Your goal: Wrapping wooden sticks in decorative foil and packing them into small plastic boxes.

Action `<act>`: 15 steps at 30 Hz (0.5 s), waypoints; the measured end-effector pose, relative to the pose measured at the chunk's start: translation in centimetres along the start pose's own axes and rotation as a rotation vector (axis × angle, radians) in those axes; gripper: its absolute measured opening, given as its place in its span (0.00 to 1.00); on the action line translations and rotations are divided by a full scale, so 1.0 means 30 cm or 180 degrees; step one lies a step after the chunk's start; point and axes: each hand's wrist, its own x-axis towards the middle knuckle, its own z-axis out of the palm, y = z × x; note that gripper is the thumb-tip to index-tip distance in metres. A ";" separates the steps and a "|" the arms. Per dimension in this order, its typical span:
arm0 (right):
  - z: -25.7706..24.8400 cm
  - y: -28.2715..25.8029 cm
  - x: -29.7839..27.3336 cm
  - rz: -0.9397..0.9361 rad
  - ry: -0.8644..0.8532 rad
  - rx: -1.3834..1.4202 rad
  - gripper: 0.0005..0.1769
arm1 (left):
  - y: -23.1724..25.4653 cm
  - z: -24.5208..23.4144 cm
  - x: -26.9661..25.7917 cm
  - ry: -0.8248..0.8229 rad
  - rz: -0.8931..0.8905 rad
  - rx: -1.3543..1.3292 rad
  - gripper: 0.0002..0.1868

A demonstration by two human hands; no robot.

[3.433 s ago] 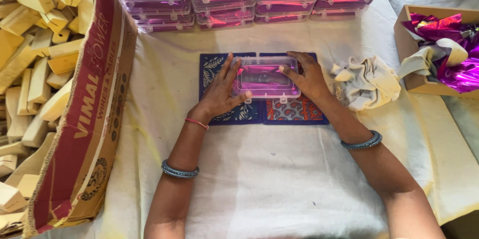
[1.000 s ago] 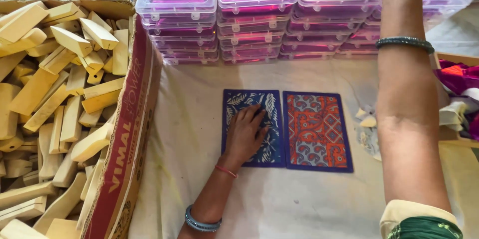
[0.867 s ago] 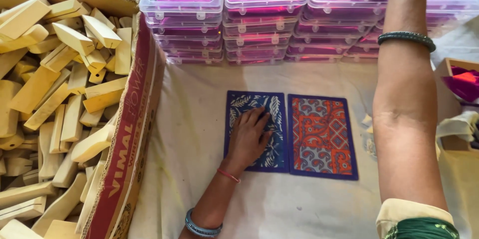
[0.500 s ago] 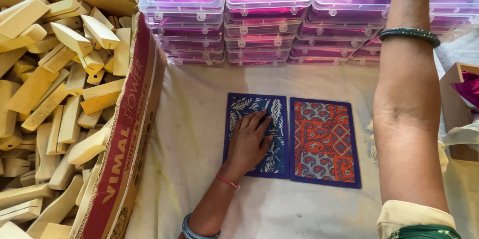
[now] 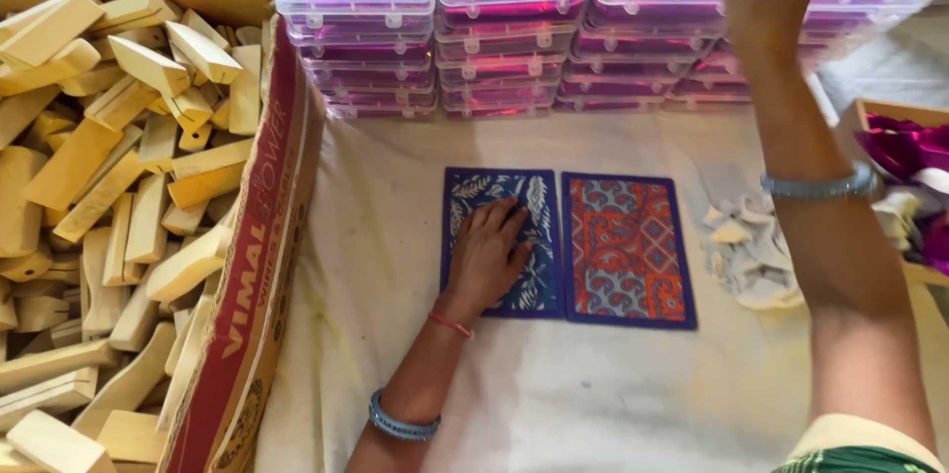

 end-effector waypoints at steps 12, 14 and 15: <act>-0.381 -0.038 -0.839 0.0850 -0.1705 -0.1798 0.22 | -0.033 0.063 -0.032 0.0219 0.0293 0.0306 0.24; -0.395 0.018 -0.919 0.0424 -0.1560 -0.2268 0.32 | -0.041 0.064 -0.024 0.0260 0.0330 0.0380 0.24; -0.397 0.035 -0.957 0.0438 -0.1549 -0.2280 0.32 | -0.041 0.068 -0.027 0.0256 0.0348 0.0373 0.24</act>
